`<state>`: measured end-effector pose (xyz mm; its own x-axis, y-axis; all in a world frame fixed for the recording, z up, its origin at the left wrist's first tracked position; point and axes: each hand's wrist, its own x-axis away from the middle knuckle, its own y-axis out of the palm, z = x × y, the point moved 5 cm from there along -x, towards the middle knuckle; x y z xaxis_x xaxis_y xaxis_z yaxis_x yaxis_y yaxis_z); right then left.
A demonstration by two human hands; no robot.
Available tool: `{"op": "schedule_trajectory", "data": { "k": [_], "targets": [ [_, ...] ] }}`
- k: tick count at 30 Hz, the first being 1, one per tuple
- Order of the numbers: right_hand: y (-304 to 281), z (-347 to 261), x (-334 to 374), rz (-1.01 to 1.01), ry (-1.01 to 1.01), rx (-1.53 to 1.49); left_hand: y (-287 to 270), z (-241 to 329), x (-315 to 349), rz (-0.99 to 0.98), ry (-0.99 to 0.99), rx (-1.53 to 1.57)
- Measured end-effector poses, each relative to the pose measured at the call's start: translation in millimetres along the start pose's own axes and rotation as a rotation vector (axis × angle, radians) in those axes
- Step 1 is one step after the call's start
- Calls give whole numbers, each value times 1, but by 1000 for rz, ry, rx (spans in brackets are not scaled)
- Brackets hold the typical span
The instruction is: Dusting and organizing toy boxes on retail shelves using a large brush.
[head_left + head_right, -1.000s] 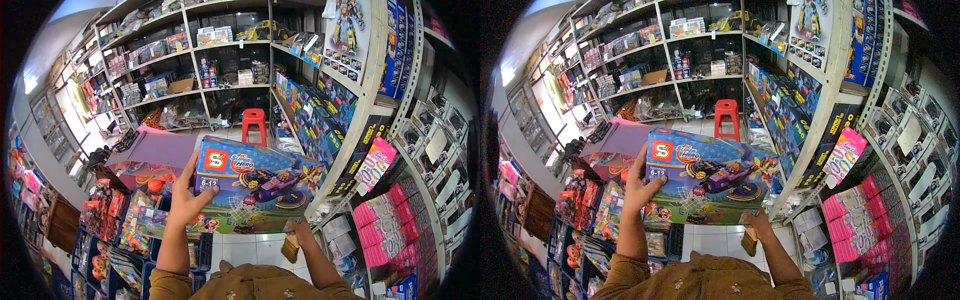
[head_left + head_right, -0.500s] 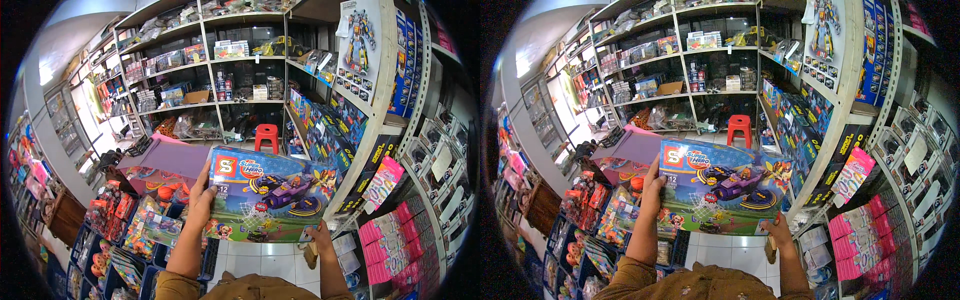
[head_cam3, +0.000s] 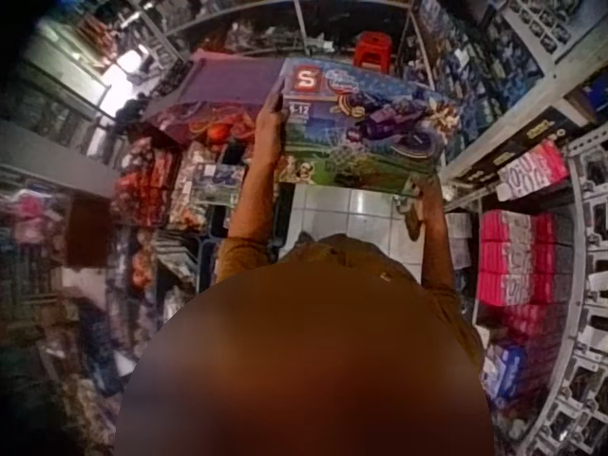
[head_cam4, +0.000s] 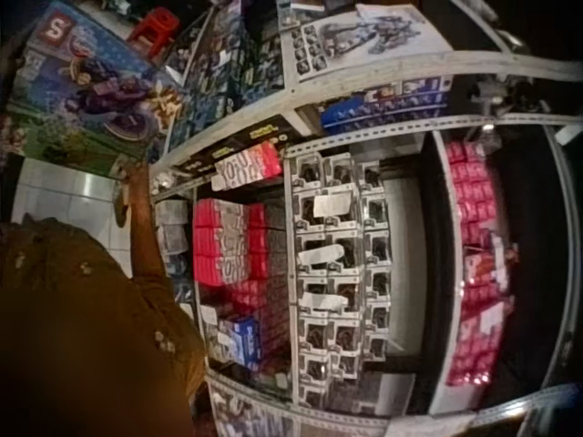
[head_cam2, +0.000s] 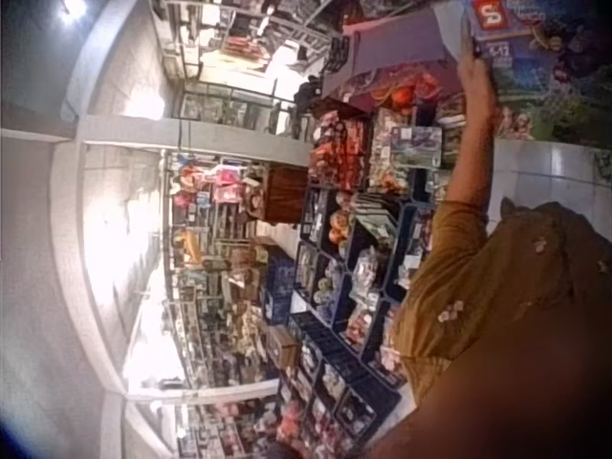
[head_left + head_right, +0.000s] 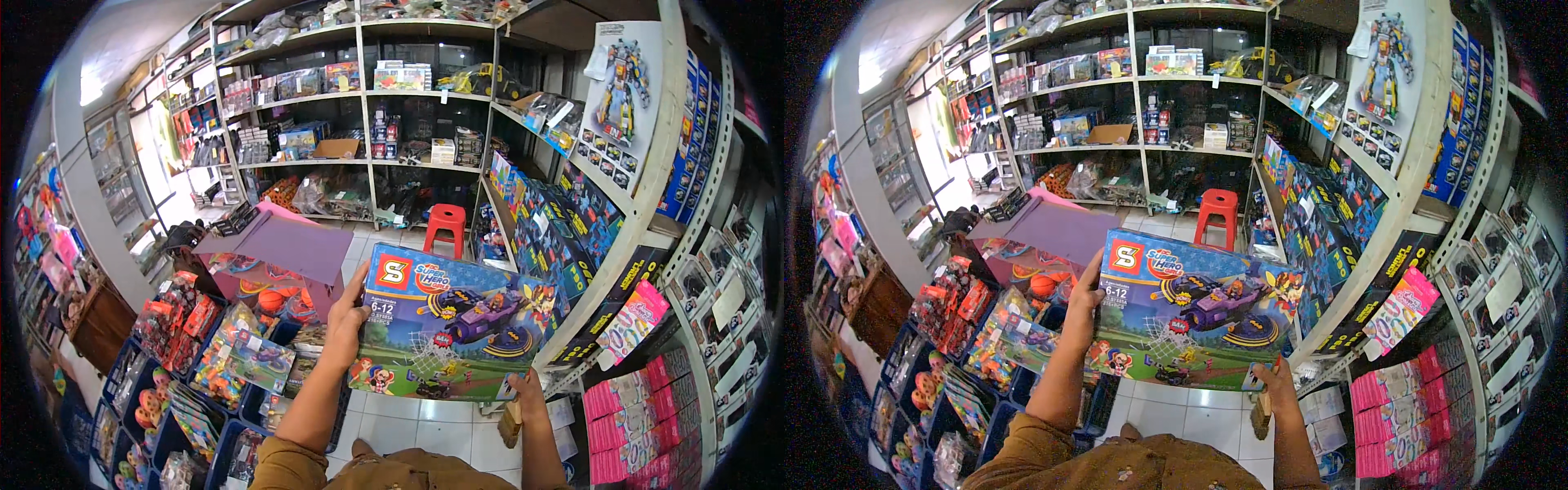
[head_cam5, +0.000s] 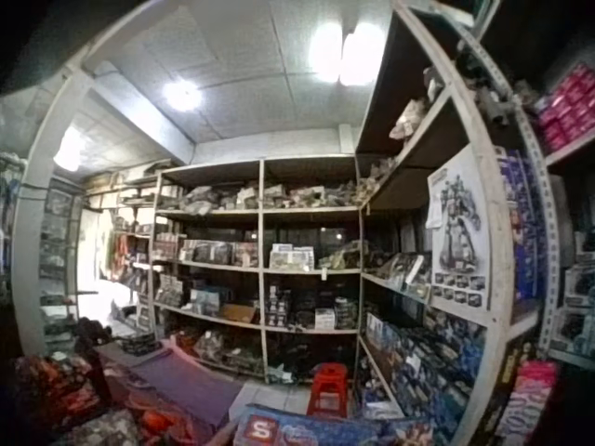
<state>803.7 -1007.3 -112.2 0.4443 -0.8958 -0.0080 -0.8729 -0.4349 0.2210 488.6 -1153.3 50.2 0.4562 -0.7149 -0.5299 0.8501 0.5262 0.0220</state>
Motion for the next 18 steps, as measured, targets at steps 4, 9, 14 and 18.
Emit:
{"op": "schedule_trajectory", "data": {
  "k": [4,9,14,18],
  "targets": [
    [13,-2,-13,-26,43,-62,-14,-12,-8,-47,-71,-2],
    [36,7,-40,-28,26,-38,-39,-25,-25,-115,-90,45],
    [87,-12,-60,-21,14,2,-76,-45,-50,-144,-107,139],
    [108,-6,-77,32,55,51,-106,-57,-71,-188,-56,85]
  ]
}}
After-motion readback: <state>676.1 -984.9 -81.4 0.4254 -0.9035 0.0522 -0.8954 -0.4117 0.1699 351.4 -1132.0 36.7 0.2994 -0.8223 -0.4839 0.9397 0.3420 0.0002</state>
